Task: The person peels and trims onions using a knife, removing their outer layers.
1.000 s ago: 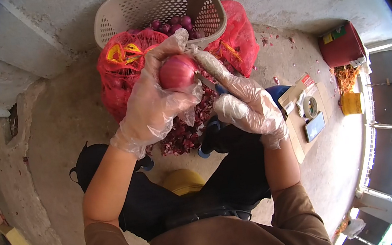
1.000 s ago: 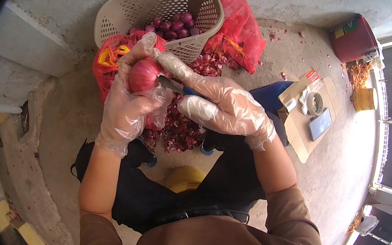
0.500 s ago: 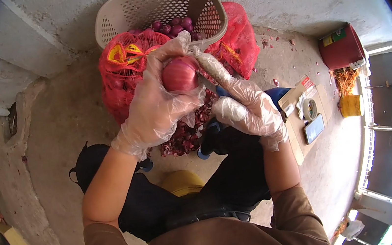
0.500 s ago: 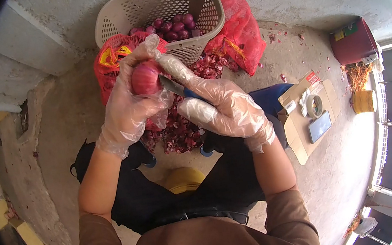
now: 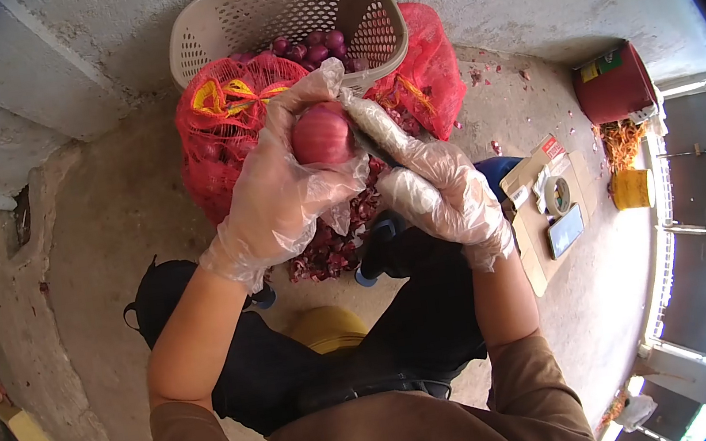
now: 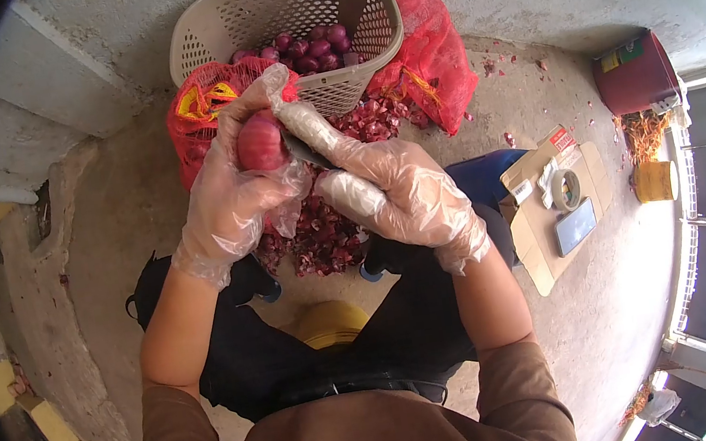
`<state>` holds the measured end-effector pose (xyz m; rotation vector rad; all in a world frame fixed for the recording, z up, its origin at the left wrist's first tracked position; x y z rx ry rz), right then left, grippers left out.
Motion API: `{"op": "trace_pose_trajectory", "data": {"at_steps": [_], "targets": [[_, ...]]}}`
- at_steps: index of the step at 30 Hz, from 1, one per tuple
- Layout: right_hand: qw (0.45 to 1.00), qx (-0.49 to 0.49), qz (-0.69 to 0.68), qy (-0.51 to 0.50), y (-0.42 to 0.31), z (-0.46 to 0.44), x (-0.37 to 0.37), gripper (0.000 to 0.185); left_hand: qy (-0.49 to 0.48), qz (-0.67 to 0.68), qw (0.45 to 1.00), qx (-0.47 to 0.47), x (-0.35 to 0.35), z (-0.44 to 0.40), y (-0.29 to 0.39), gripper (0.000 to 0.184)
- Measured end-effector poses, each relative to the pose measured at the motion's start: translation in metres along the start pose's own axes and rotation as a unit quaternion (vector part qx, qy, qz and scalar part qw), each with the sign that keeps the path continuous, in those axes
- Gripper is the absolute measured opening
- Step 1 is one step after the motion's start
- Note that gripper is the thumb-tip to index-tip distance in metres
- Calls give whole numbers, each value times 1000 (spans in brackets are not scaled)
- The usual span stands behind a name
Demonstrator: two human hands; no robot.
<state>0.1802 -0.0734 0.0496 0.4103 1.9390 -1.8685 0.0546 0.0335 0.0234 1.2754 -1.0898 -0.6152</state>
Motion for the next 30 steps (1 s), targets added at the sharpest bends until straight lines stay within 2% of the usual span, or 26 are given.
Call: {"op": "trace_pose_trajectory", "data": {"at_steps": [2,7,11,15,17,21,23,25,27,30], "targets": [[999,-34,-10,26,5,-1,3,55,-3,2,1000,26,-3,0,-1,74],[984,86,-156,16,4,0,5,54,-1,-44,998,41,-2,0,4,72],[978,80,-188,37,6,-1,4,57,10,-49,998,24,1,1,5,72],[986,28,-148,70,9,-1,-1,61,5,-42,998,49,-3,1,1,72],[992,-2,-110,66,7,1,-3,63,8,-25,999,29,-3,1,1,74],[993,-102,27,53,0,0,0,67,-12,43,997,62,-6,-2,-4,77],[994,-92,25,47,3,-2,1,69,-20,94,994,47,-4,-1,0,76],[998,-51,-13,34,2,-3,1,69,-22,12,995,93,-4,-2,8,75],[999,1,-52,14,1,-2,-1,67,-16,-205,959,194,-1,-5,14,74],[999,-10,-50,10,2,-2,-4,65,-14,-184,960,212,0,-5,14,70]]}}
Point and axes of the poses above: each hand's wrist, its own z-axis away from the middle knuckle, its own x-axis out of the palm, y = z × x, the point moved 5 cm from there along -z, towards the middle knuckle, and after that the axes turned 10 degrees about -y, right-handed, at the moved point
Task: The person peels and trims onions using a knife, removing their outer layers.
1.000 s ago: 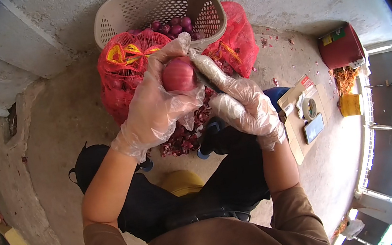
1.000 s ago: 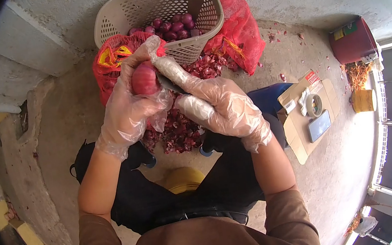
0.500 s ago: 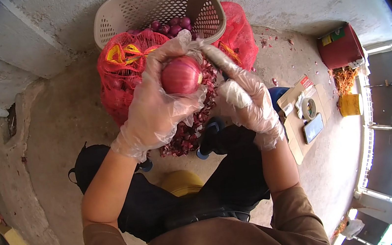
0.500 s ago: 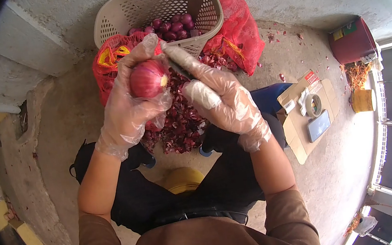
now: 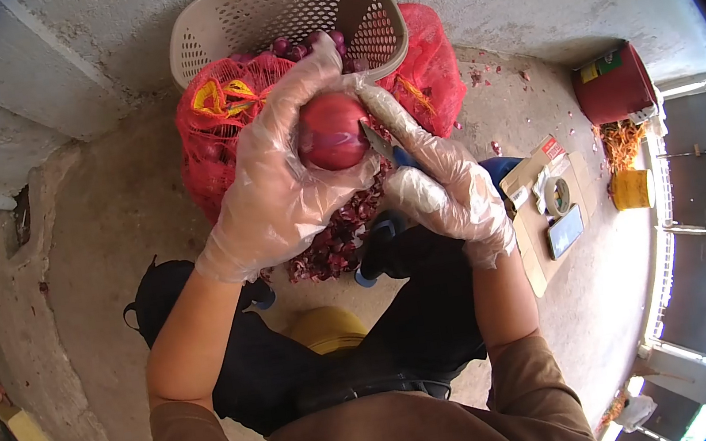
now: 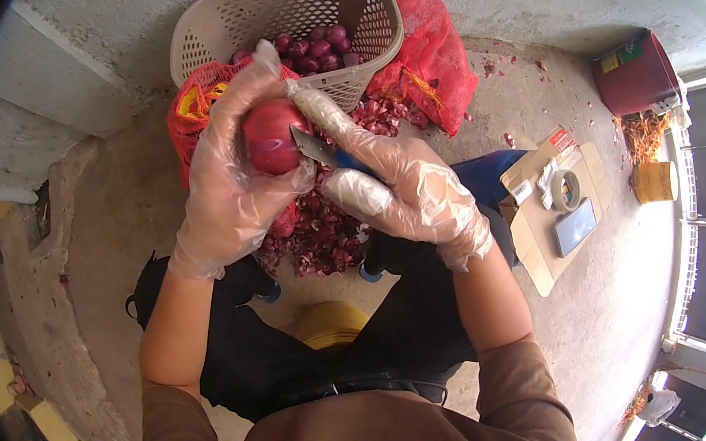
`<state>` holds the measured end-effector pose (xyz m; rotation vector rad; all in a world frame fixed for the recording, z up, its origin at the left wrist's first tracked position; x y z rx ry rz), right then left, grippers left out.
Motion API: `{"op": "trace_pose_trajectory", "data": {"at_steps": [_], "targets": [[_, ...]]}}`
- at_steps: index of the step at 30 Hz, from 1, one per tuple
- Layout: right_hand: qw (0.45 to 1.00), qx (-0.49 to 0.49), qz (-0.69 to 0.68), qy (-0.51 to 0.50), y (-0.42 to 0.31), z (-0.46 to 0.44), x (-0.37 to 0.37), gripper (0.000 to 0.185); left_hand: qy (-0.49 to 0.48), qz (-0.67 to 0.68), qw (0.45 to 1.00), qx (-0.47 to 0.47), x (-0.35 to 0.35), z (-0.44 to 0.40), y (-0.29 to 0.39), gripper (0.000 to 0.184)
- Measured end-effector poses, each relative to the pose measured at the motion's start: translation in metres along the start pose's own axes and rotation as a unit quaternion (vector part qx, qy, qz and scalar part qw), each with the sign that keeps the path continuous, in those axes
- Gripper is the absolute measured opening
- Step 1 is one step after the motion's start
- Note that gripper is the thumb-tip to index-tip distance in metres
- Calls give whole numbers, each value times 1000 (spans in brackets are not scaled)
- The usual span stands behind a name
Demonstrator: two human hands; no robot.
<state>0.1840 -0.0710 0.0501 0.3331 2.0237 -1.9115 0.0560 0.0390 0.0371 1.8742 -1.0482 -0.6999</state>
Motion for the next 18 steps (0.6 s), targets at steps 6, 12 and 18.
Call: {"op": "trace_pose_trajectory", "data": {"at_steps": [6,12,18], "targets": [[998,-23,64,-9,0,1,-1,64,7,-38,999,-35,-6,-4,3,63],[995,-27,94,1,-2,1,2,63,-45,-73,995,-53,-8,-1,-2,71],[993,-21,112,9,-3,-1,5,59,-50,-108,991,-56,-8,0,1,70]]}}
Point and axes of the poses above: each hand's wrist, its own z-axis away from the middle knuckle, its own x-axis out of the palm, y = z × x, the point moved 5 cm from there along -z, towards the middle knuckle, and after that the axes turned 10 degrees about -y, right-handed, at the moved point
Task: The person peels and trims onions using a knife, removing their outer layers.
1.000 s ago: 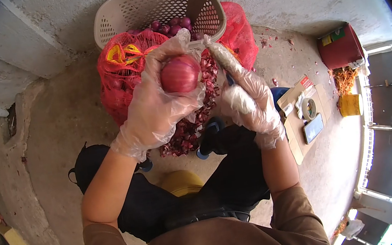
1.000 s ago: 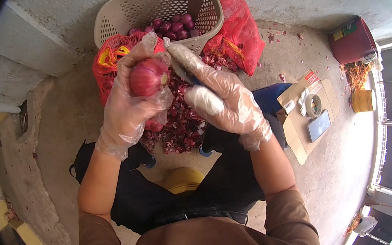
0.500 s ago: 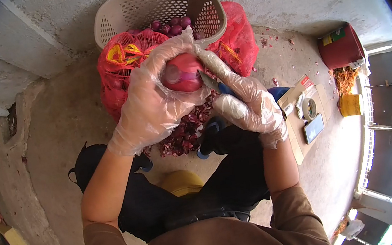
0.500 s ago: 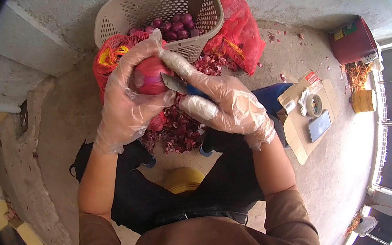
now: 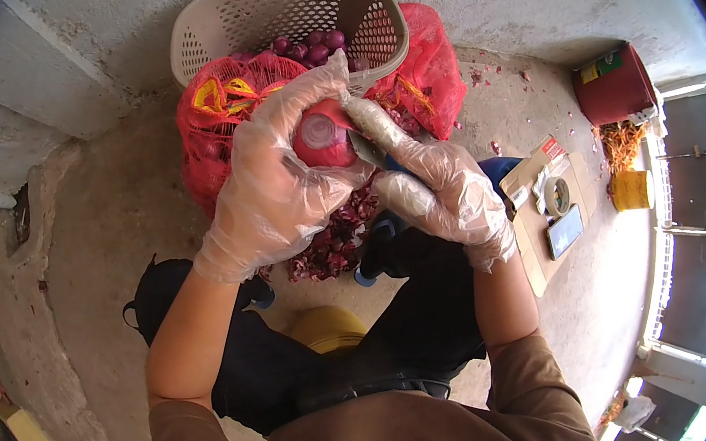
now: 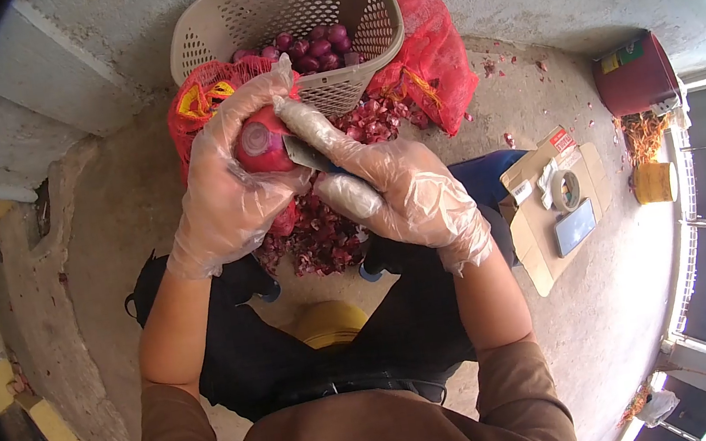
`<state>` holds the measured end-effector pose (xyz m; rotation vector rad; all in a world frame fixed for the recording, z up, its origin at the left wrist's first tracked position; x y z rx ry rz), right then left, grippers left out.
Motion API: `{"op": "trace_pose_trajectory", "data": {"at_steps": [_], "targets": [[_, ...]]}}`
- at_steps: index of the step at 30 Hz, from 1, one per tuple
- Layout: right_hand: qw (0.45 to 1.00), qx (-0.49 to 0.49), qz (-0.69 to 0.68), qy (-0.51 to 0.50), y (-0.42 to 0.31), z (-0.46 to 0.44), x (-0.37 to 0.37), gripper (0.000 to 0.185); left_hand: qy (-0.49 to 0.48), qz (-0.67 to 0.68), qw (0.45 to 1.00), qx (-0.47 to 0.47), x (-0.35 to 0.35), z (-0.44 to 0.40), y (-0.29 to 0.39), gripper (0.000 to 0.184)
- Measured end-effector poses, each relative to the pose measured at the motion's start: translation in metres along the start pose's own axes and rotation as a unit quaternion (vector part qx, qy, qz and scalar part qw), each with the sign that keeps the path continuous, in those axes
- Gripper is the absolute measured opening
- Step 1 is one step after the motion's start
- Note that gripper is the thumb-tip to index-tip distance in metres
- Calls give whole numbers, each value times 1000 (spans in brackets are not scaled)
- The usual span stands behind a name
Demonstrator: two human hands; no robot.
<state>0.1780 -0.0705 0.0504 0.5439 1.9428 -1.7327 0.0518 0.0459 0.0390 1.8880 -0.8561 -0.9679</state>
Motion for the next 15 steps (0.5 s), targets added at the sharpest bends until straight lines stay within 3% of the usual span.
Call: {"op": "trace_pose_trajectory", "data": {"at_steps": [6,9,13,15], "targets": [[998,58,-19,2,-5,0,-6,54,-7,1,1000,0,2,-1,0,67],[999,22,-23,13,-2,1,-7,55,41,-5,998,36,1,-2,4,61],[999,-33,-13,14,0,2,-1,57,14,-22,999,25,-2,-1,3,64],[999,4,-28,-18,-1,0,-1,58,-17,-55,998,24,-2,0,0,70]]}}
Point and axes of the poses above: each hand's wrist, its own z-axis away from the middle knuckle, its own x-axis out of the palm, y = z × x, the point moved 5 cm from there along -z, towards the middle knuckle, and after that the axes turned 10 degrees about -y, right-handed, at the moved point
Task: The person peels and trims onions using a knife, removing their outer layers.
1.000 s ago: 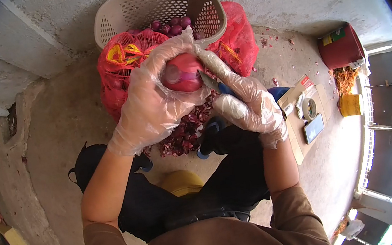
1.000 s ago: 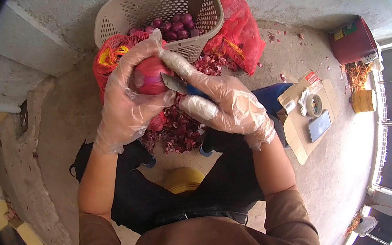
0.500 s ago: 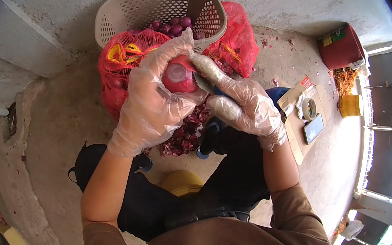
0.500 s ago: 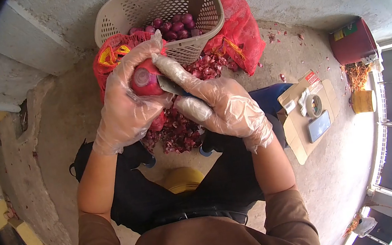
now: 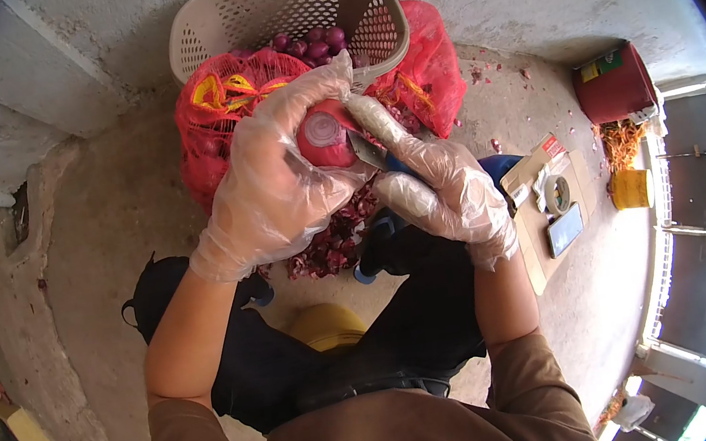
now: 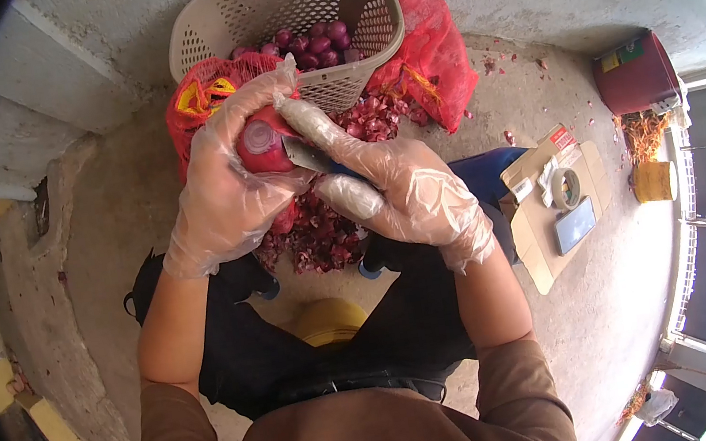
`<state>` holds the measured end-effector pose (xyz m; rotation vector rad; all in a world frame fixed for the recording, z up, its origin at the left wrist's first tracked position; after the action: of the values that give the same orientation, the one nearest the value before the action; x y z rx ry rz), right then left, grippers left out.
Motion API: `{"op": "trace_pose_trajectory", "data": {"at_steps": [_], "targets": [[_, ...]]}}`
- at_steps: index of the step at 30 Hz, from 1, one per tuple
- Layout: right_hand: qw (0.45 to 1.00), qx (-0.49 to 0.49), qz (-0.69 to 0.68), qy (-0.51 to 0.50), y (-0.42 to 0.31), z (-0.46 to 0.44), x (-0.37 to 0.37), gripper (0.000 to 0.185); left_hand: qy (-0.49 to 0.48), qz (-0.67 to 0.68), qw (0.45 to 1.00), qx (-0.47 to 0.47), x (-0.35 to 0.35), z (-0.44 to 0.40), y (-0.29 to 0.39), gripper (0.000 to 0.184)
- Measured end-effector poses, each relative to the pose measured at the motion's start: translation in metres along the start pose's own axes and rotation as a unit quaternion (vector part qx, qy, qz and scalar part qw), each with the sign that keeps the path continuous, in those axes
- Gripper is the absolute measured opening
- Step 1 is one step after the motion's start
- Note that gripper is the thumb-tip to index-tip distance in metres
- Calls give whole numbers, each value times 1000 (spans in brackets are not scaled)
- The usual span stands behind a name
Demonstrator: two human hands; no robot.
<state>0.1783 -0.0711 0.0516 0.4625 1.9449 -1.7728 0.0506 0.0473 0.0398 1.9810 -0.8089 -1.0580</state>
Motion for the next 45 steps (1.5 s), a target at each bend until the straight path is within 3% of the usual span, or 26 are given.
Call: {"op": "trace_pose_trajectory", "data": {"at_steps": [9,13,16,19,25,30,34,41,45], "targets": [[999,8,18,27,-2,-2,2,56,8,17,999,-26,1,0,2,70],[993,63,-102,-10,1,1,2,54,10,40,999,-21,1,-2,4,69],[958,102,-268,-15,2,4,7,54,6,44,999,-17,1,-2,4,69],[946,96,-309,-21,6,5,6,54,-2,34,999,-14,0,0,5,70],[965,93,-242,-31,0,7,1,56,-2,54,998,-27,0,0,5,72],[999,2,-42,-10,-2,1,3,60,39,32,999,-15,0,1,-4,65],[999,-29,15,19,3,-1,6,59,21,29,999,-29,1,1,0,67],[1000,12,-14,10,2,-2,2,55,-20,-3,998,-56,-2,1,3,68],[964,119,-235,-28,2,4,4,50,-28,-25,997,-67,-2,1,5,69]]}}
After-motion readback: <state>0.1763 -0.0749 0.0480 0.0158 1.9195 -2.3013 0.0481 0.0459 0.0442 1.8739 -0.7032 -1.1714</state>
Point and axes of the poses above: each hand's wrist, its own z-axis away from the middle knuckle, its own x-axis out of the palm, y = z × x, the point moved 5 cm from there along -z, towards the middle knuckle, and after that the axes turned 10 degrees about -y, right-handed, at the moved point
